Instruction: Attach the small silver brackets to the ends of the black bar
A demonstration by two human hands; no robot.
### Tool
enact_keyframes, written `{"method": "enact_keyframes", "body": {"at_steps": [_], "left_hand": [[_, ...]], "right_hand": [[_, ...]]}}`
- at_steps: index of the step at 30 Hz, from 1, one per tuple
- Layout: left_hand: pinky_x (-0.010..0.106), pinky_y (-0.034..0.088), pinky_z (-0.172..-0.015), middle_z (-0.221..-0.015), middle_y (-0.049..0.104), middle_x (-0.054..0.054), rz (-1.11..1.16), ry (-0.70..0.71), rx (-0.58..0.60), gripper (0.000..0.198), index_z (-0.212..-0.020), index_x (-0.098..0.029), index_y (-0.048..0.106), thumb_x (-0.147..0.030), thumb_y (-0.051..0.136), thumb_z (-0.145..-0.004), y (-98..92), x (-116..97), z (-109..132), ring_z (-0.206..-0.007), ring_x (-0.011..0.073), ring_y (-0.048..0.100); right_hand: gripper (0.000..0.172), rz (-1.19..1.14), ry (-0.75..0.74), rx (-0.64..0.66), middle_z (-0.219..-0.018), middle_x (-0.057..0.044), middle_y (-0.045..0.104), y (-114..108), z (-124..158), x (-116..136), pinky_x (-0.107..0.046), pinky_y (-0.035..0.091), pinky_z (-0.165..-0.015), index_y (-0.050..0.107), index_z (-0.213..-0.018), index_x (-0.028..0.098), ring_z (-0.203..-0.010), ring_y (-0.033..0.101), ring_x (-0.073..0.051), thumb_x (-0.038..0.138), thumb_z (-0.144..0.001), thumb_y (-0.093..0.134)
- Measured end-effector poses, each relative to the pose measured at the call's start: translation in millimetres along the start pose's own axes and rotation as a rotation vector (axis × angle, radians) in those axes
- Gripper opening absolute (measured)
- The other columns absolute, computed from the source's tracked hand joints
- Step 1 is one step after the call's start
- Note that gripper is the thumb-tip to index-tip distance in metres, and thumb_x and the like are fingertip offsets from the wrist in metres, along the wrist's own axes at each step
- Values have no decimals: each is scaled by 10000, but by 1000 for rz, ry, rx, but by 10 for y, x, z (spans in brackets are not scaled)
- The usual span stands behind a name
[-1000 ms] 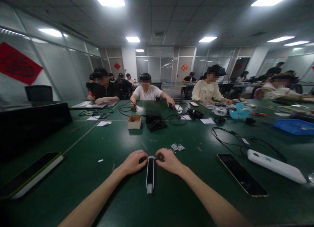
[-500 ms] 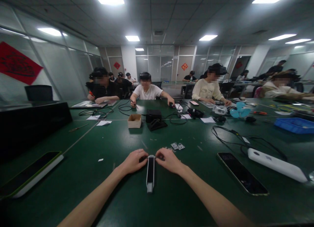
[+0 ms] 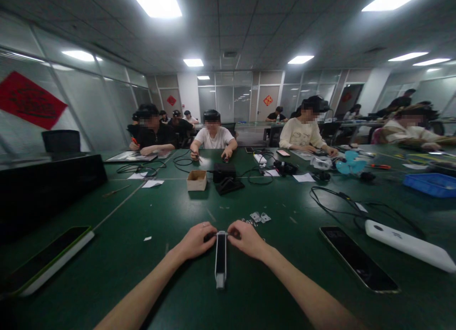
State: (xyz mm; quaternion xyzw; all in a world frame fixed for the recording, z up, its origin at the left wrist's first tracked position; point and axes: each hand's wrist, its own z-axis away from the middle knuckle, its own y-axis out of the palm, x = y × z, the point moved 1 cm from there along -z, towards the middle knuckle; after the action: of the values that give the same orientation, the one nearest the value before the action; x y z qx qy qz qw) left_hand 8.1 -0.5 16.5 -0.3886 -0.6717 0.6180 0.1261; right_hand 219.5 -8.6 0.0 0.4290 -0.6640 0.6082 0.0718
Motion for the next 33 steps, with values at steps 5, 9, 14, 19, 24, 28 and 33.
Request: {"method": "enact_keyframes", "body": {"at_steps": [5, 9, 14, 19, 24, 28, 33], "left_hand": [[253, 437, -713, -867, 599, 33, -6, -3, -6, 158, -951, -179, 619, -225, 499, -858, 9, 6, -2, -802, 162, 560], [254, 437, -712, -874, 599, 29, 2, -8, 1, 156, -952, -183, 617, -227, 499, -860, 7, 4, -2, -803, 159, 559], [257, 435, -706, -877, 595, 29, 7, -5, -7, 150, -942, -183, 614, -232, 497, -862, 4, 9, 2, -799, 158, 556], [266, 437, -727, -883, 595, 27, 17, -13, -2, 158, -949, -188, 614, -243, 487, -872, -4, 8, 5, -809, 158, 556], [270, 441, -739, -903, 599, 34, 33, -8, 20, 182, -974, -186, 615, -260, 477, -881, -16, 6, 2, -825, 162, 556], [266, 440, -733, -896, 599, 36, 35, 11, 11, 190, -974, -184, 619, -266, 472, -884, 5, 24, 2, -819, 159, 556], [268, 443, -732, -889, 601, 40, 21, 3, 25, 195, -968, -183, 622, -277, 472, -887, -9, 5, -3, -818, 163, 556]], "right_hand": [[159, 7, -2, 10, -891, -28, 620, -52, 5, 40, -273, 458, -674, 619, -929, 175, -768, 559, -147, 258, -795, 596], [172, 11, 10, 18, -888, -30, 622, -96, 10, 53, -271, 457, -667, 620, -934, 174, -755, 558, -147, 254, -783, 609], [153, 22, -5, 16, -880, -26, 622, -68, 0, 35, -274, 460, -667, 622, -922, 178, -745, 558, -143, 270, -804, 588], [195, 67, -42, 54, -913, -29, 613, -144, 2, 14, -278, 474, -689, 615, -962, 192, -773, 562, -148, 285, -791, 602], [211, 197, -36, -32, -985, -61, 604, -501, 26, -120, -318, 467, -785, 612, -1004, 180, -872, 561, -173, 286, -842, 529], [197, 353, 32, -57, -938, -73, 606, -718, 47, -319, -321, 449, -799, 640, -918, 163, -871, 559, -180, 255, -854, 478], [168, 475, 110, 16, -841, -60, 602, -748, 69, -457, -285, 434, -715, 661, -815, 178, -773, 562, -171, 234, -817, 502]]}}
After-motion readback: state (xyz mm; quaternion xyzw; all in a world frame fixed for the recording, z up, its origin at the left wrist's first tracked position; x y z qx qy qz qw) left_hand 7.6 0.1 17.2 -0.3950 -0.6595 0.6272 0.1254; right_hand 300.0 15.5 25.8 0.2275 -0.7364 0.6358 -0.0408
